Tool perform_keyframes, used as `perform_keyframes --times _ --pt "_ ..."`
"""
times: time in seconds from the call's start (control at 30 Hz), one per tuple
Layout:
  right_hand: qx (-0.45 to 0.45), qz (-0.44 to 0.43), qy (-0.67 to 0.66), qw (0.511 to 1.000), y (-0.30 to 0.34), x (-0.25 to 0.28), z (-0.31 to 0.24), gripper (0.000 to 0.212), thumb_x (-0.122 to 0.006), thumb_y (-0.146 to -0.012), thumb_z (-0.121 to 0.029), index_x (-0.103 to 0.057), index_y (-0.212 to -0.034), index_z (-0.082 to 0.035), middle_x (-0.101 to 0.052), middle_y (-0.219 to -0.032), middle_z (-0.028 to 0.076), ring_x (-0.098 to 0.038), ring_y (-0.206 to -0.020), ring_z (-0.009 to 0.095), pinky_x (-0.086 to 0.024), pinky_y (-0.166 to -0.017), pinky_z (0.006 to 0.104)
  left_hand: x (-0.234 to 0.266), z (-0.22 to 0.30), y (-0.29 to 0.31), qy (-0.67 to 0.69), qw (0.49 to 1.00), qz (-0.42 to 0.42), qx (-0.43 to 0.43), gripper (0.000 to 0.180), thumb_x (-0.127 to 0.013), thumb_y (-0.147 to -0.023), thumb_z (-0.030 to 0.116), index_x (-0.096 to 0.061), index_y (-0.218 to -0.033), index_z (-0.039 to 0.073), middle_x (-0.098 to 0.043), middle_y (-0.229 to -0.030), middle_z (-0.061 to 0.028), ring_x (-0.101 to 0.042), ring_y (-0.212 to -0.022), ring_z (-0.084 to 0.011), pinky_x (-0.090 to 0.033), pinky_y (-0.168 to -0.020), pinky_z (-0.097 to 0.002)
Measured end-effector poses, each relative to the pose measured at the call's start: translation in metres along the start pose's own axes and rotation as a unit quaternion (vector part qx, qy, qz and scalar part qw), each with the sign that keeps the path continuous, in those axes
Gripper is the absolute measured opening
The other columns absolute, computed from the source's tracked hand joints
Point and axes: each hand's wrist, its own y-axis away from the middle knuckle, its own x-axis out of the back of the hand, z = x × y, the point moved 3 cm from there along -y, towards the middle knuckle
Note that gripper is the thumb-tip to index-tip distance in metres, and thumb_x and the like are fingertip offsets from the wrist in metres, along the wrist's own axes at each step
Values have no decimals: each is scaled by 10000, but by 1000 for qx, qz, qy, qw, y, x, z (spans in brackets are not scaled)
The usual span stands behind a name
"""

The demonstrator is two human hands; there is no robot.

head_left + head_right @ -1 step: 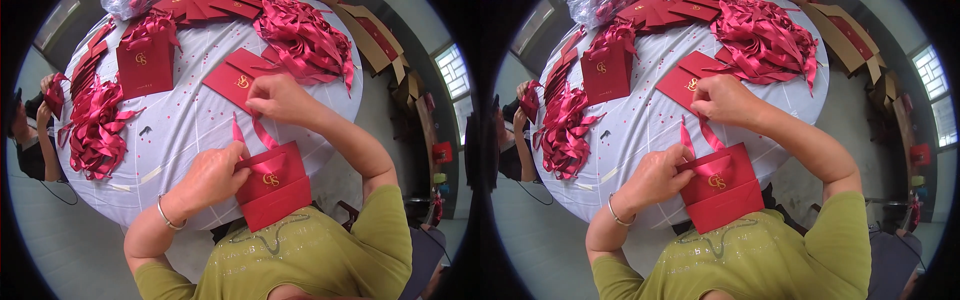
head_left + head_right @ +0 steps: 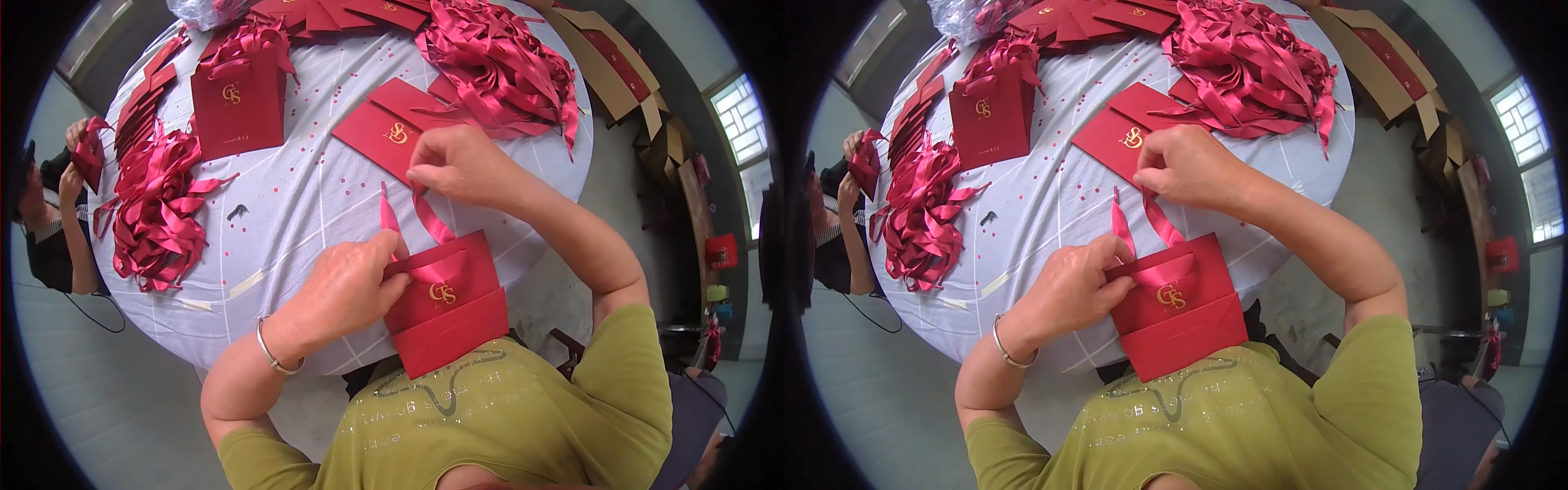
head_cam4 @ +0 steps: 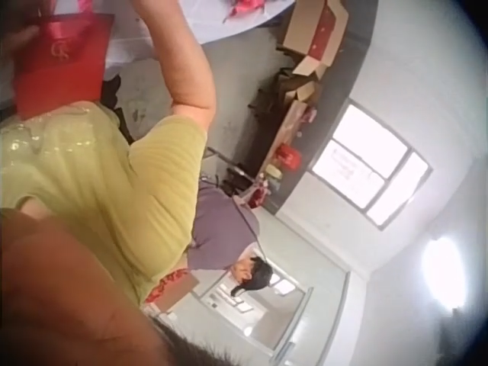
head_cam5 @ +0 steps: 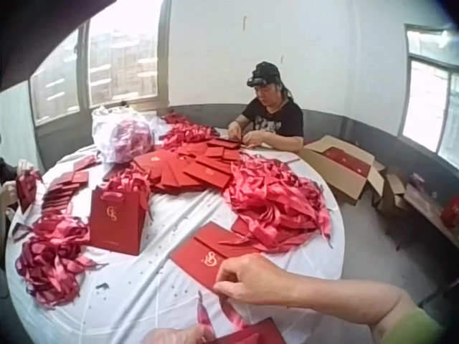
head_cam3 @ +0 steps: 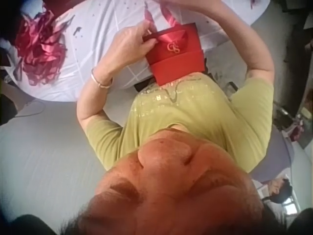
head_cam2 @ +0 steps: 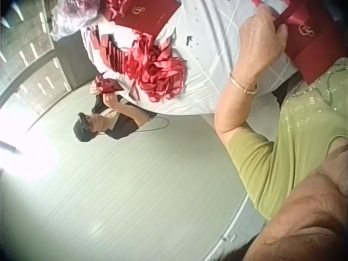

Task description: The person assembles paper gift bags by threading ribbon handles through the bags and folding them by hand.

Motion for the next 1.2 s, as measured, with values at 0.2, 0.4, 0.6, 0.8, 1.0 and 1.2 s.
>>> perform_keyframes --times 0.2,0.4,0.6,0.8,1.0,1.2 --pt "-34 -28 20 999 13 1 7 167 -733 -830 -134 -691 -851 25 -702 -754 97 -642 -670 132 -509 -624 292 3 0 -3 22 1000 4 13 258 -732 -782 104 -594 -982 19 -704 -819 -178 -688 -771 -354 -530 -656 -396" --pt "-32 1 31 999 4 -10 0 197 -753 -818 -156 -686 -863 23 -713 -777 116 -673 -695 158 -519 -630 311 -1 -1 -3 35 999 16 12 239 -739 -778 80 -613 -970 12 -713 -838 -170 -705 -782 -325 -543 -670 -367" --pt "-15 -53 85 995 -6 -17 -8 196 -746 -788 -149 -683 -880 13 -701 -773 128 -680 -707 207 -521 -655 339 0 1 -3 18 1000 11 15 231 -738 -782 90 -613 -961 14 -716 -837 -160 -704 -786 -324 -543 -673 -376" --pt "11 -64 22 998 -15 -25 -7 229 -730 -785 -136 -707 -955 17 -705 -824 146 -682 -745 231 -529 -685 352 4 2 -3 20 1000 12 9 229 -738 -782 97 -612 -955 16 -715 -821 -154 -705 -778 -319 -541 -669 -375" --pt "59 -71 17 996 -19 -24 -6 216 -722 -809 -116 -704 -976 20 -675 -744 107 -663 -715 171 -535 -662 304 4 -1 -4 30 999 12 4 238 -742 -778 88 -611 -961 13 -718 -823 -151 -708 -751 -302 -537 -651 -357" --pt "-105 -179 -167 964 -22 -18 -2 124 -712 -869 -105 -681 -905 10 -667 -753 43 -640 -643 96 -532 -570 248 8 3 -6 24 999 -4 21 248 -721 -797 153 -614 -995 48 -703 -830 -173 -674 -813 -375 -519 -692 -445"
